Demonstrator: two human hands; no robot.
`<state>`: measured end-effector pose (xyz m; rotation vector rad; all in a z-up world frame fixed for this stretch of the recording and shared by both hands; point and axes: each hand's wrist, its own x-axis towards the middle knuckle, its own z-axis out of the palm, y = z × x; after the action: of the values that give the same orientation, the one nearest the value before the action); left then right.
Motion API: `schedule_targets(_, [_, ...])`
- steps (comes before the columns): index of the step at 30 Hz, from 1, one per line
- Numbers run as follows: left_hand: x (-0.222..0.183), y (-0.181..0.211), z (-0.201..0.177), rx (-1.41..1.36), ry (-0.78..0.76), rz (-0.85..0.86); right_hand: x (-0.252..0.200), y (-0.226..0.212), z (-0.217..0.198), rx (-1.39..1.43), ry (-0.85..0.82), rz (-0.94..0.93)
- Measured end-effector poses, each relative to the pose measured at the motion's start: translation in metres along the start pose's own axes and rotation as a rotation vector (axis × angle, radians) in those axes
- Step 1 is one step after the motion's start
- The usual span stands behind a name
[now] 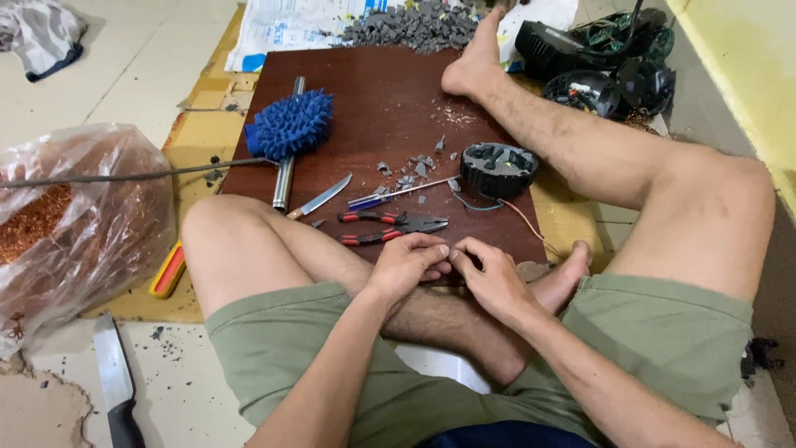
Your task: Stripping insulation from small electrical wires and twisting the strands for a repair task.
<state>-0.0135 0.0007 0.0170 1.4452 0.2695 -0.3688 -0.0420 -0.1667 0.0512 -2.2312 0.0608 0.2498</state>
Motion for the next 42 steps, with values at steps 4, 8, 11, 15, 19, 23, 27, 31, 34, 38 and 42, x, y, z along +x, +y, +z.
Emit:
schedule_targets(4, [0.002, 0.003, 0.001, 0.040, 0.003, -0.004, -0.003, -0.003, -0.003, 0.016, 0.012, -0.007])
schedule_targets(8, [0.007, 0.001, 0.003, 0.082, 0.013, -0.047, -0.004, -0.003, -0.004, 0.034, 0.025, -0.045])
schedule_targets(11, [0.007, 0.002, 0.004, 0.090, 0.011, -0.056, 0.002, 0.006, 0.000, 0.032, 0.033, -0.063])
schedule_targets(15, [0.008, 0.001, 0.003, 0.101, 0.001, -0.072, -0.002, 0.001, 0.000, 0.016, 0.025, -0.050])
schedule_targets(19, [0.003, 0.003, 0.000, 0.111, -0.028, -0.062, 0.000, 0.005, 0.000, 0.014, 0.021, -0.016])
schedule_targets(23, [-0.008, 0.025, 0.003, 0.114, -0.061, -0.093, 0.004, 0.002, -0.007, 0.046, -0.010, 0.000])
schedule_targets(27, [0.021, -0.006, 0.003, 0.035, 0.009, -0.132, 0.010, 0.003, 0.002, 0.014, 0.021, 0.079])
schedule_targets(31, [-0.004, 0.002, 0.004, -0.146, 0.066, -0.157, -0.001, -0.003, 0.013, 0.117, 0.055, 0.115])
schedule_targets(34, [-0.004, 0.012, 0.001, -0.151, 0.037, -0.115, 0.009, 0.006, 0.006, 0.064, -0.015, 0.108])
schedule_targets(38, [-0.004, -0.005, -0.006, -0.027, -0.046, -0.064, 0.010, 0.024, 0.011, 0.079, 0.020, 0.018])
schedule_targets(42, [-0.004, 0.005, -0.001, -0.003, -0.033, -0.052, 0.009, 0.004, -0.001, 0.063, -0.009, 0.115])
